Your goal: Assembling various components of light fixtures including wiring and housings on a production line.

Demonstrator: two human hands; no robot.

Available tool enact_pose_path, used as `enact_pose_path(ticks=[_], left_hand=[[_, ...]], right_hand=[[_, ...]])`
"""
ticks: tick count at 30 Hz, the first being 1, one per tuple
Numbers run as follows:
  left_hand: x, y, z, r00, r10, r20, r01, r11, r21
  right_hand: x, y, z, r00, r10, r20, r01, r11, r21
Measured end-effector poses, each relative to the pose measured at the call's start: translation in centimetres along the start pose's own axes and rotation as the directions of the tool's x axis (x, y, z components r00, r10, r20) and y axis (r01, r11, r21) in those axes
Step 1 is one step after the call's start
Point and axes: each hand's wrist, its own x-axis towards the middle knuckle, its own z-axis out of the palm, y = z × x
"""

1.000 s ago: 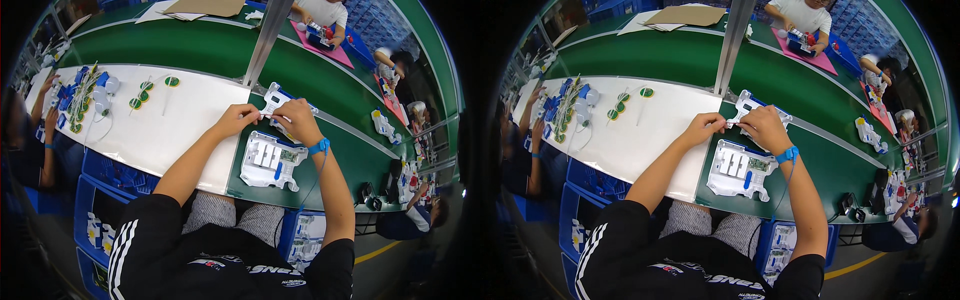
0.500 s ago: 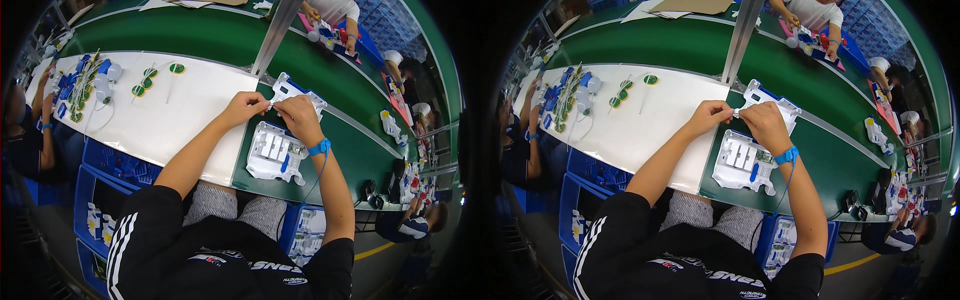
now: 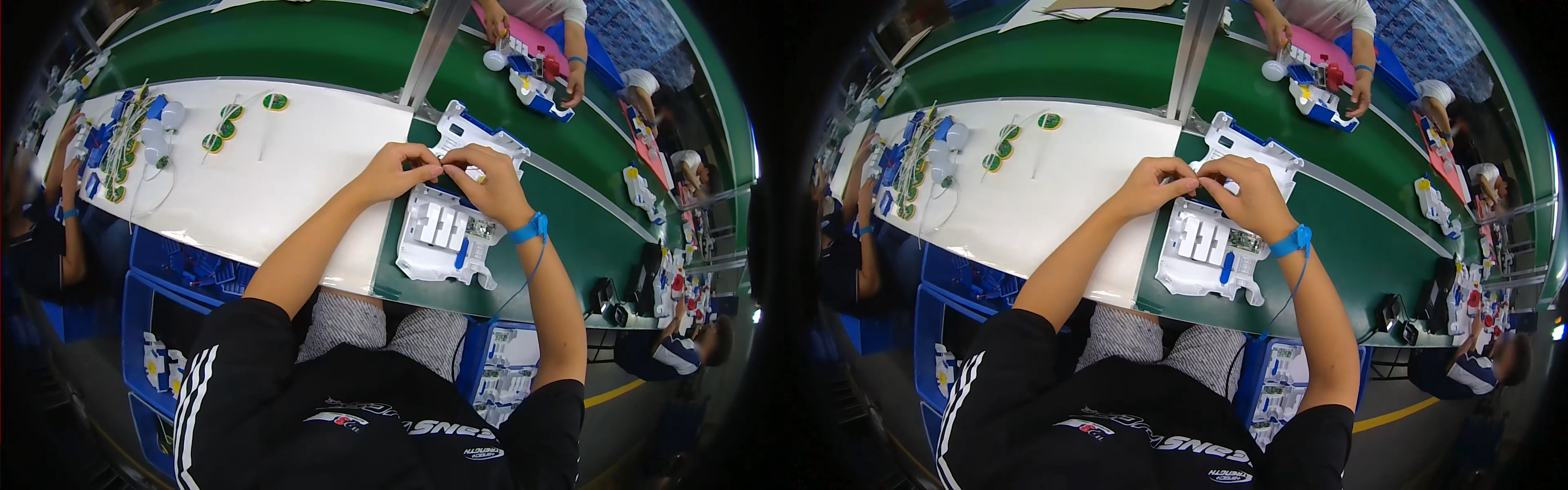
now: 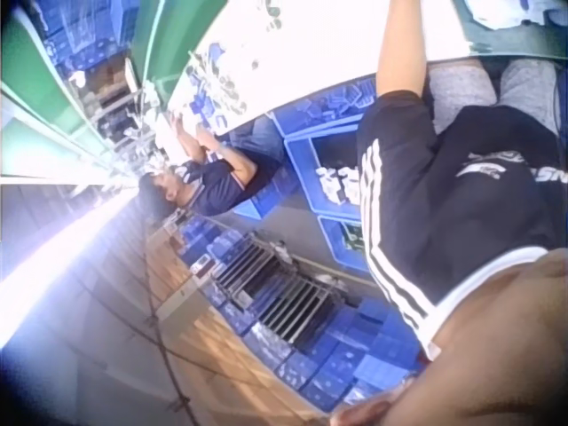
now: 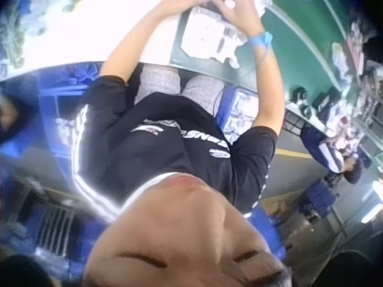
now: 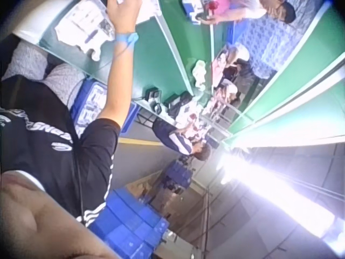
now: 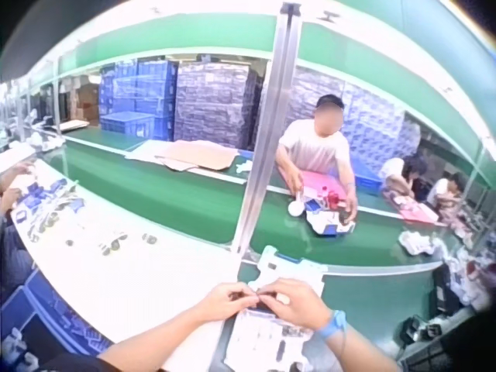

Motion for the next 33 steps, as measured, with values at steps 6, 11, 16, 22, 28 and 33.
enact_pose_path(ticks=[6, 11, 16, 22, 28, 33], left_hand=[[0.0, -0.2, 0.3, 1.000, 0.006, -0.004, -0.006, 0.996, -0.088], [0.0, -0.5, 0.4, 0.999, 0.047, 0.021, -0.051, 0.978, 0.204], [-0.4, 0.3, 0.4, 0.958, 0.191, 0.214, -0.274, 0.826, 0.492], [-0.6, 0.3, 0.1, 0.952, 0.109, 0.286, -0.269, 0.745, 0.611], [-0.5, 0.0, 0.1, 0.950, 0.135, 0.283, -0.287, 0.734, 0.615], [-0.5, -0.1, 0.2, 0.954, 0.108, 0.278, -0.264, 0.739, 0.620]], right_hand=[[-0.7, 0.2, -0.1, 1.000, 0.013, 0.001, -0.013, 0.993, 0.114], [-1.4, 0.7, 0.3, 0.998, 0.056, -0.037, -0.052, 0.994, 0.095], [-3.1, 1.1, -2.4, 0.999, 0.001, -0.045, -0.004, 0.999, -0.048], [-6.1, 1.9, -3.2, 0.985, -0.009, 0.173, 0.062, 0.950, -0.305], [-7.4, 2.3, -1.5, 0.965, 0.006, 0.264, 0.098, 0.920, -0.380], [-7.3, 2.5, -1.3, 0.961, 0.031, 0.276, 0.089, 0.906, -0.413]])
